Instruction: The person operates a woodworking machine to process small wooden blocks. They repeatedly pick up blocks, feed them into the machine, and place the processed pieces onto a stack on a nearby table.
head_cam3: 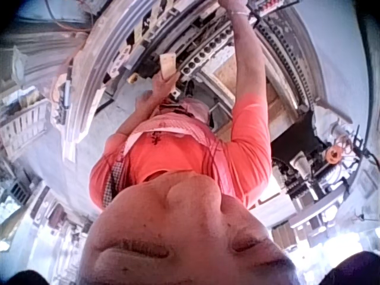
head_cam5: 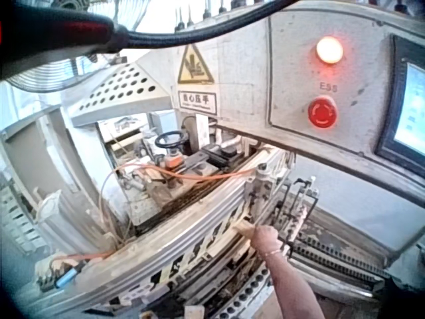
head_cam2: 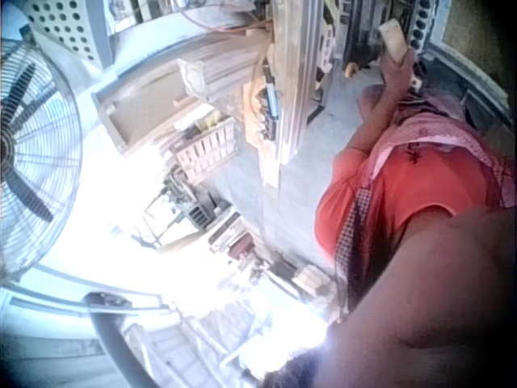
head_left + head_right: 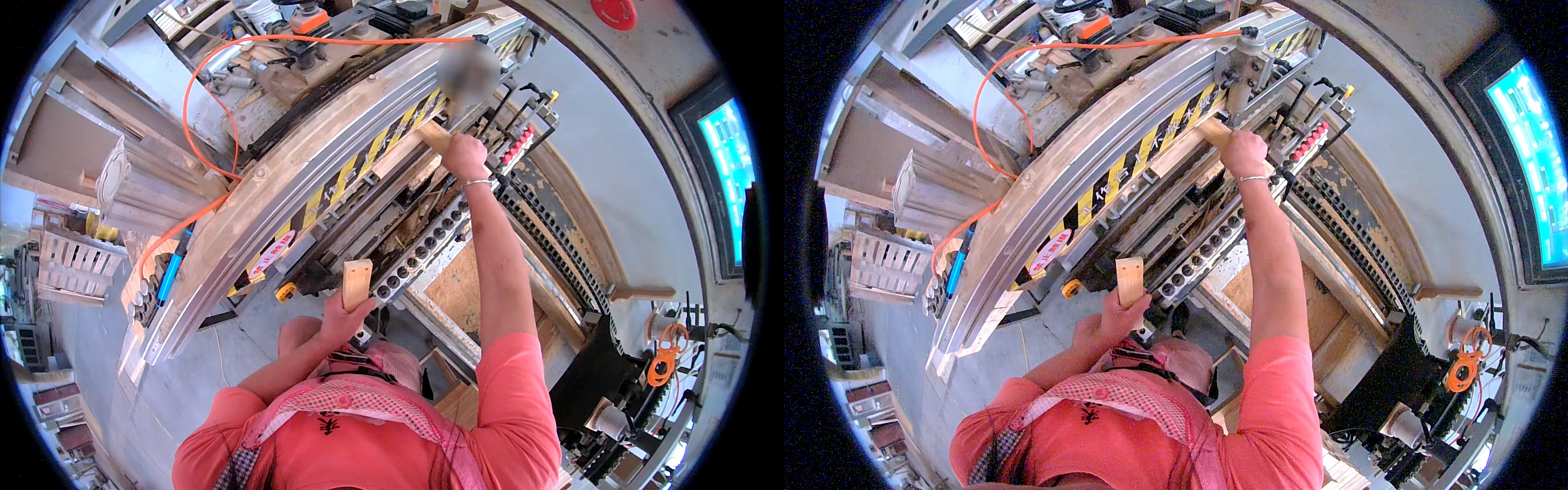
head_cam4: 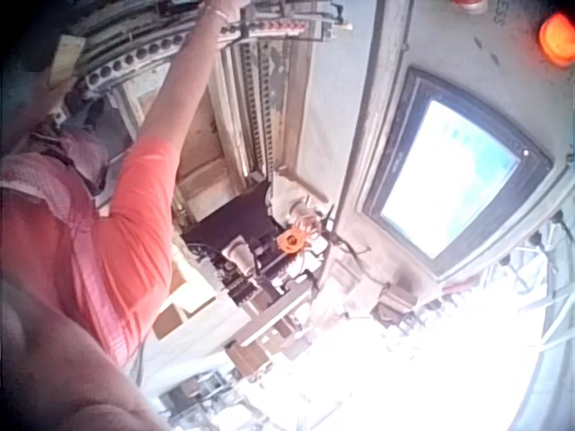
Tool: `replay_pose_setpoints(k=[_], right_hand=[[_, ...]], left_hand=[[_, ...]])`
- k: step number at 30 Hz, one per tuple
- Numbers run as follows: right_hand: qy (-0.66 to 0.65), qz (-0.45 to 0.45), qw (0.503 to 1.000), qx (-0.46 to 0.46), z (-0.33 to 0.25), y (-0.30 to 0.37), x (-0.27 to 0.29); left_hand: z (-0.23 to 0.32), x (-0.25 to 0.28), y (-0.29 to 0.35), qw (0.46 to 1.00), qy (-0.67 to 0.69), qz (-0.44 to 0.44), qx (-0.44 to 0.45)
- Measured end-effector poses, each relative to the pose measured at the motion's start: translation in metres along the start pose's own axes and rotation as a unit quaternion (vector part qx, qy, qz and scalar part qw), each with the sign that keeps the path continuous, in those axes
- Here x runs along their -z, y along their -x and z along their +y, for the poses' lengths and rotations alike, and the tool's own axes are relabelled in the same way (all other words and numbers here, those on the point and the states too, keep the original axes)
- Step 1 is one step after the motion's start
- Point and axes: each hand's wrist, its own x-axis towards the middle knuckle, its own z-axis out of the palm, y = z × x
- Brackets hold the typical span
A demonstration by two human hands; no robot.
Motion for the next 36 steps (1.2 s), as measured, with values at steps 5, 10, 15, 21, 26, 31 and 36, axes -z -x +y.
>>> replay_pose_setpoints(k=[5, 10, 15, 21, 26, 31, 36], right_hand=[[-0.007, 0.006, 1.000, 0.016, -0.001, 0.003, 0.003], [-0.016, 0.010, 1.000, 0.014, -0.001, 0.005, 0.003], [-0.015, 0.028, 0.999, 0.026, -0.002, 0.007, 0.004], [-0.016, 0.024, 0.999, 0.036, 0.001, 0.003, -0.001], [0.006, 0.048, 0.998, 0.042, 0.003, 0.002, -0.007], [0.020, 0.028, 0.998, 0.043, 0.003, 0.003, -0.004], [0.019, 0.027, 0.999, 0.038, 0.010, -0.002, -0.013]], left_hand=[[-0.010, 0.000, 0.001, 1.000, -0.008, 0.004, 0.016], [-0.007, 0.001, 0.000, 0.999, -0.035, 0.005, 0.037], [-0.007, 0.000, 0.001, 0.999, -0.031, 0.014, 0.036], [-0.009, -0.001, 0.000, 0.999, -0.015, 0.018, 0.036], [0.002, 0.000, 0.000, 0.998, -0.051, 0.005, 0.027], [-0.001, 0.000, 0.001, 0.999, -0.006, -0.009, 0.039], [-0.008, 0.000, -0.001, 0.999, -0.032, -0.012, -0.036]])
